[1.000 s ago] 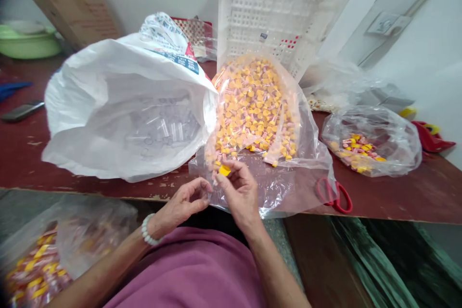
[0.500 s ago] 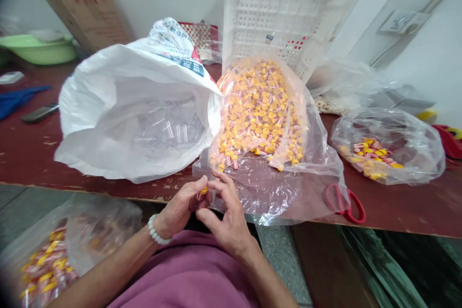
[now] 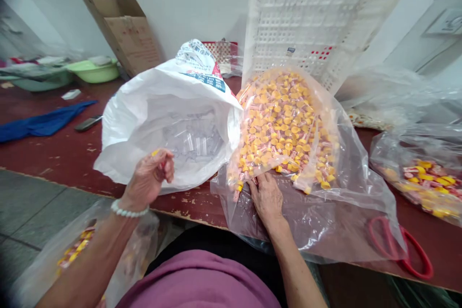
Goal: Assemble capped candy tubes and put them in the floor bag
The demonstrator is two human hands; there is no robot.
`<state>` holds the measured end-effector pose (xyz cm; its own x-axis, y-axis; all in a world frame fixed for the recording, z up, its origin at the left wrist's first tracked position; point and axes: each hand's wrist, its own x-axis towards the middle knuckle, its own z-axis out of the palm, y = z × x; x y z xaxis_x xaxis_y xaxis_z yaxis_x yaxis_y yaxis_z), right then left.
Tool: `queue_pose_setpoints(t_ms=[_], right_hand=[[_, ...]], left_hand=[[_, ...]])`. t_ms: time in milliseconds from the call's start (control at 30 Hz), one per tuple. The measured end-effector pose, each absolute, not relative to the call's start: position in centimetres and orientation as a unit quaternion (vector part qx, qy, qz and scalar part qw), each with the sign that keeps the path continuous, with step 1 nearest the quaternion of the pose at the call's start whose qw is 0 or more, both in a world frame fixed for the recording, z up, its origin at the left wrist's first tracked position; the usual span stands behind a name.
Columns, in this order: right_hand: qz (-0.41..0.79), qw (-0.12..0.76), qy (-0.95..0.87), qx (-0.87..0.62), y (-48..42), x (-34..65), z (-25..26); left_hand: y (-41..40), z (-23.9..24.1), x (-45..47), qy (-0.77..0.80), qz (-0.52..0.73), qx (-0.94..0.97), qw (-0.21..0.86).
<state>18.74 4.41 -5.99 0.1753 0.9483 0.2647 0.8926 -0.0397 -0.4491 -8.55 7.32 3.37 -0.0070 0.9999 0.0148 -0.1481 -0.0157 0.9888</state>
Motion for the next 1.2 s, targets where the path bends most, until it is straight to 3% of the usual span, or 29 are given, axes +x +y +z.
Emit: queue_pose_setpoints(t_ms=[67, 167, 267, 433, 567, 667, 767, 867, 1033, 1200], right_hand=[[0.06, 0.249, -0.652, -0.714, 4.6, 18.8, -5.7], [0.071, 0.232, -0.668, -0.703, 4.9, 19.0, -5.4], [0.073, 0.232, -0.667, -0.704, 5.4, 19.3, -5.2], [0.087, 0.262, -0.654, -0.704, 5.8, 20.4, -5.3], [0.099, 0.312, -0.62, -0.713, 4.0, 21.5, -5.1], [0.163, 0.41, -0.57, -0.693, 1.9, 20.7, -3.6], [0.275, 0.592, -0.463, -0.599, 0.5, 17.5, -0.7], [0.297, 0.678, -0.423, -0.522, 0.7, 13.5, 2.0], [0.322, 0.66, -0.462, -0.497, 2.0, 10.2, 2.4], [0.269, 0.643, -0.509, -0.504, 1.1, 10.9, 1.7]], left_hand=[[10.7, 3.8, -9.6, 0.523, 0.496, 0.607, 0.335], [15.4, 3.4, -10.0, 0.542, 0.292, 0.786, 0.052], [18.6, 2.5, -9.4, 0.492, 0.155, 0.856, -0.035], [20.5, 1.6, -9.7, 0.463, 0.119, 0.878, -0.005], [20.1, 1.9, -11.4, 0.486, 0.159, 0.859, 0.024], [18.1, 2.4, -12.3, 0.503, 0.201, 0.838, 0.063], [14.5, 2.9, -11.8, 0.485, 0.301, 0.785, 0.241], [10.0, 3.1, -10.1, 0.432, 0.376, 0.673, 0.468], [4.7, 2.0, -7.5, 0.362, 0.358, 0.557, 0.656], [3.3, 1.2, -6.6, 0.341, 0.34, 0.516, 0.708]])
